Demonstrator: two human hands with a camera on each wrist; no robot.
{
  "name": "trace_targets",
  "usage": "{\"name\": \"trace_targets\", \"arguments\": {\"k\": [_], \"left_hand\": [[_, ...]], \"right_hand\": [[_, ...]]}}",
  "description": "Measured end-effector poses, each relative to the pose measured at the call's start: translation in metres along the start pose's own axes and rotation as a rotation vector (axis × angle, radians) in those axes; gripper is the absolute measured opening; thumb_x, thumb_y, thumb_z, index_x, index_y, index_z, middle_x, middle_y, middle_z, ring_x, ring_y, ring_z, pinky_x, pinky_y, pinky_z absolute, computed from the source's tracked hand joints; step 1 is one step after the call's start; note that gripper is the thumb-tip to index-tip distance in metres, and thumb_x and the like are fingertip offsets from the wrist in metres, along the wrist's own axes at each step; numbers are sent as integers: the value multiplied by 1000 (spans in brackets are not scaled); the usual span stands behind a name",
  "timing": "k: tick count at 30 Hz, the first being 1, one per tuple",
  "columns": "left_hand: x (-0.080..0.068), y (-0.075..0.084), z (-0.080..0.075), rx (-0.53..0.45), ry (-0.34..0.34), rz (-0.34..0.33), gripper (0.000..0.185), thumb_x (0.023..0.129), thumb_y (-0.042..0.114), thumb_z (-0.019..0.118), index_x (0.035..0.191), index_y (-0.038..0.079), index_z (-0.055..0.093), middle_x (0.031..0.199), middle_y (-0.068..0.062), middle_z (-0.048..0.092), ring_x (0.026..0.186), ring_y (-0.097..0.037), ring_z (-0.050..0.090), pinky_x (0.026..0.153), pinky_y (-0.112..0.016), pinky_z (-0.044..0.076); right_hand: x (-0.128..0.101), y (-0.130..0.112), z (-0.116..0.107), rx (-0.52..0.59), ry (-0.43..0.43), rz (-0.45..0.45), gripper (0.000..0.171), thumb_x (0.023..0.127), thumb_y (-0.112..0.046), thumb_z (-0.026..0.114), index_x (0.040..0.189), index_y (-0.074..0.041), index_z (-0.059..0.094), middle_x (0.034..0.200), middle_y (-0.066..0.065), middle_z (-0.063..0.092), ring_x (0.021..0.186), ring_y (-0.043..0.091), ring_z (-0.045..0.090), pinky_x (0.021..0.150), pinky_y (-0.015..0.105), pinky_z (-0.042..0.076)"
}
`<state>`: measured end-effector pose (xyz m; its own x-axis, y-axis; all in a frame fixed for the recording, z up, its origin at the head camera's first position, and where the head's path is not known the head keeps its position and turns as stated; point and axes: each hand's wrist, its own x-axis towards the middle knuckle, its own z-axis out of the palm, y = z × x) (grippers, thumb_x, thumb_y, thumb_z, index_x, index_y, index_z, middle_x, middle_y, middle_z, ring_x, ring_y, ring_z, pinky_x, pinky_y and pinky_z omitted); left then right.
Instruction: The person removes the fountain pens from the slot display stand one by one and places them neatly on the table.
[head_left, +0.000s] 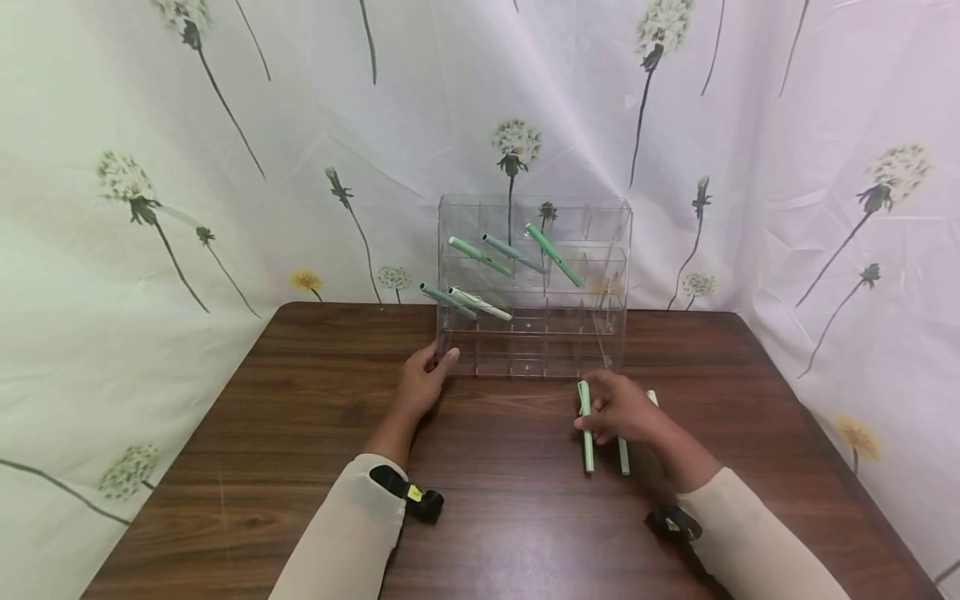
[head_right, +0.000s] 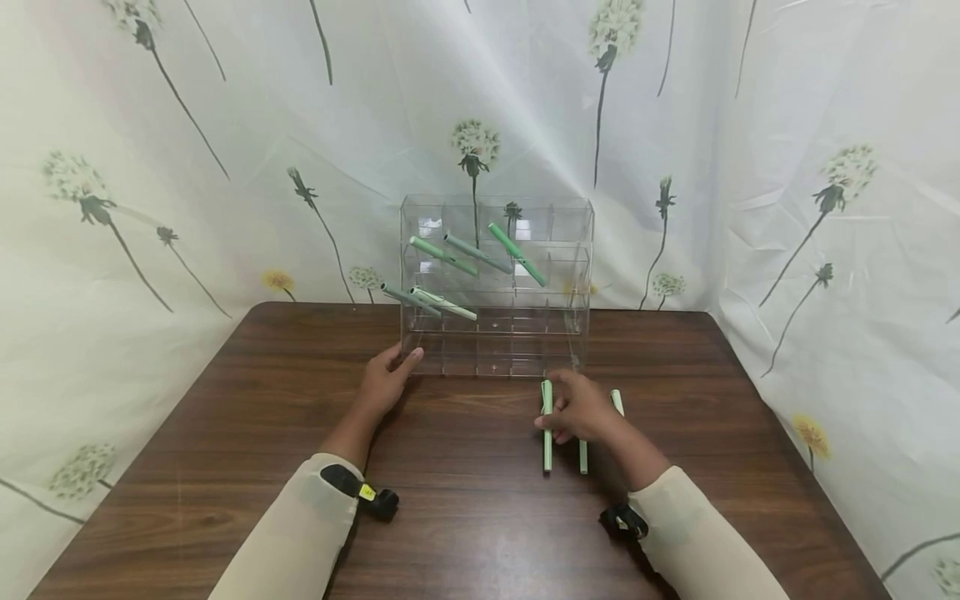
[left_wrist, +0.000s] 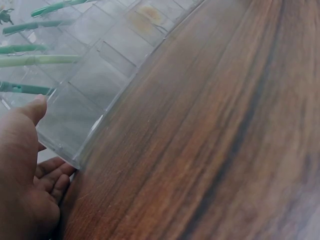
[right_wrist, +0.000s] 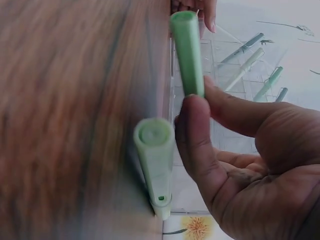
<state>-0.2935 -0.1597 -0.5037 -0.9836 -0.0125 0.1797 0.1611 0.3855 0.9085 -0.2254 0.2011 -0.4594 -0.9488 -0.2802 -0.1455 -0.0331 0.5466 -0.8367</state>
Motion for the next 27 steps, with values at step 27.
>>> {"name": "trace_targets", "arguments": {"k": [27], "left_hand": [[-1,1,0,5,6,-6,56,109,45,68,154,11,64,151,-19,67,139,-34,62,117,-54,49]], "right_hand": [[2,1,10,-62,-78,66,72,93,7,81,153,13,42,105,23,66,67,20,72,64,38,67]]}}
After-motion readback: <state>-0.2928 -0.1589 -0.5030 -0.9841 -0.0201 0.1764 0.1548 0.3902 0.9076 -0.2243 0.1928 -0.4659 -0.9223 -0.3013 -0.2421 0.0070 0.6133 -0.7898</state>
